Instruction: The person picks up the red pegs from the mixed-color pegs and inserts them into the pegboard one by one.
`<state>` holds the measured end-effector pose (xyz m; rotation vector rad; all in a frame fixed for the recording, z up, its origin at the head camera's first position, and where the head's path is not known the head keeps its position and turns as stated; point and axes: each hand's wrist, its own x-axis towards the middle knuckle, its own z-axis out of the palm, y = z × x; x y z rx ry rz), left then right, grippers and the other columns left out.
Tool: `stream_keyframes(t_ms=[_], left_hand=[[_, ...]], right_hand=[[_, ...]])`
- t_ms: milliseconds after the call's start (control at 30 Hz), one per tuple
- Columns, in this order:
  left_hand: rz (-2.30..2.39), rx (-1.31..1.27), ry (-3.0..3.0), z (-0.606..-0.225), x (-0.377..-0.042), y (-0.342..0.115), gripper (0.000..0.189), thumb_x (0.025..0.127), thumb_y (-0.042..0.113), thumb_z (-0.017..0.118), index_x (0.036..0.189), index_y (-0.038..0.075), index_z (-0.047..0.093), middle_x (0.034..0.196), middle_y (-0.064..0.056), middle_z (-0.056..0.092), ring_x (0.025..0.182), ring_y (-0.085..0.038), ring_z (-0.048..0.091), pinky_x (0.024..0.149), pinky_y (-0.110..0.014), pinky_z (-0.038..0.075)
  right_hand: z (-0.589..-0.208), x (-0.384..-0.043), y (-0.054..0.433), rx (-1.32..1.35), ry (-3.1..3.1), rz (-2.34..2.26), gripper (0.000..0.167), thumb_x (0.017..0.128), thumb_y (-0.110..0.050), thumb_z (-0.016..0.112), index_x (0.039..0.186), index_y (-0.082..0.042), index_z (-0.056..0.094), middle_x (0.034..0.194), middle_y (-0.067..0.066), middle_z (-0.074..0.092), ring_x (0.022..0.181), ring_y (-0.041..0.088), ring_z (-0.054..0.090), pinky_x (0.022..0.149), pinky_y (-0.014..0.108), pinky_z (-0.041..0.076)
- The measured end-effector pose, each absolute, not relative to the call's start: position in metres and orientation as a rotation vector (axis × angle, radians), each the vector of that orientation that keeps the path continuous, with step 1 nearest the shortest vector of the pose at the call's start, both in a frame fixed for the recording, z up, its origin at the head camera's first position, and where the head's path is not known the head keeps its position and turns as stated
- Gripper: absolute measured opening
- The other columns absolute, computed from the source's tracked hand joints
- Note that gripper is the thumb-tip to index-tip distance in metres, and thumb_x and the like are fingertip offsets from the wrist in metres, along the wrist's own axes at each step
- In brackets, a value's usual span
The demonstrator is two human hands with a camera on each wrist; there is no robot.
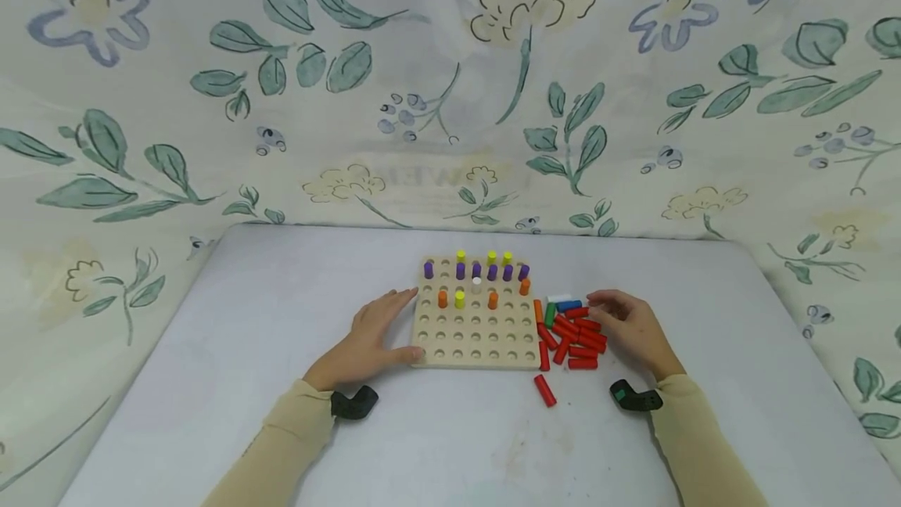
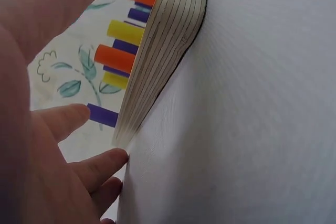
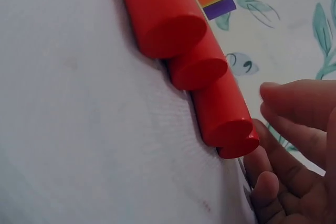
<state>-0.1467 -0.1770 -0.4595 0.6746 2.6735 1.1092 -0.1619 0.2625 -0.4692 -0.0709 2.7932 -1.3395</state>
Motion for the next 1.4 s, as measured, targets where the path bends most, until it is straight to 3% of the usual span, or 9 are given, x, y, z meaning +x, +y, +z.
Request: stream_keyframes(t_ms=[200,533,900,1400], left_hand=[[1.023,0.732,2.689,-0.4613,-0.1434,-0.1756,0.1,0.086,0.048,0.075,0.161,0.01,0.021,0.165,-0.02,0.02,0.152,-0.04,0.011,0.12,-0.06,0.0],[0.915,0.75,2.748,-0.4602,-0.1399,-0.1719,0.103,0.083,0.053,0.075,0.16,0.007,0.023,0.165,-0.019,0.02,0.153,-0.039,0.012,0.121,-0.06,0.002],[0.815,0.756,2.804,-0.4617,-0.1418,-0.1699,0.102,0.084,0.059,0.071,0.161,0.011,0.024,0.166,-0.016,0.018,0.153,-0.036,0.011,0.121,-0.058,0.002],[0.789,0.747,2.807,-0.4639,-0.1437,-0.1699,0.103,0.084,0.06,0.071,0.161,0.01,0.024,0.166,-0.016,0.019,0.153,-0.035,0.012,0.122,-0.058,0.003]], right_hand=[[-0.4705,-0.1611,0.2641,-0.134,2.801,-1.257,0.032,0.098,-0.02,0.067,0.126,-0.005,0.067,0.102,0.008,0.065,0.089,0.023,0.055,0.072,0.026,0.049],[-0.4652,-0.1611,0.2674,-0.184,2.762,-1.206,0.031,0.098,-0.02,0.066,0.126,-0.005,0.068,0.108,0.008,0.066,0.094,0.024,0.056,0.079,0.034,0.05],[-0.4622,-0.1657,0.2659,-0.191,2.789,-1.177,0.028,0.098,-0.018,0.065,0.122,-0.005,0.071,0.114,0.011,0.067,0.094,0.024,0.055,0.077,0.034,0.05],[-0.47,-0.1658,0.2709,-0.207,2.797,-1.163,0.025,0.097,-0.018,0.066,0.119,-0.006,0.07,0.099,0.007,0.063,0.088,0.023,0.054,0.072,0.03,0.049]])
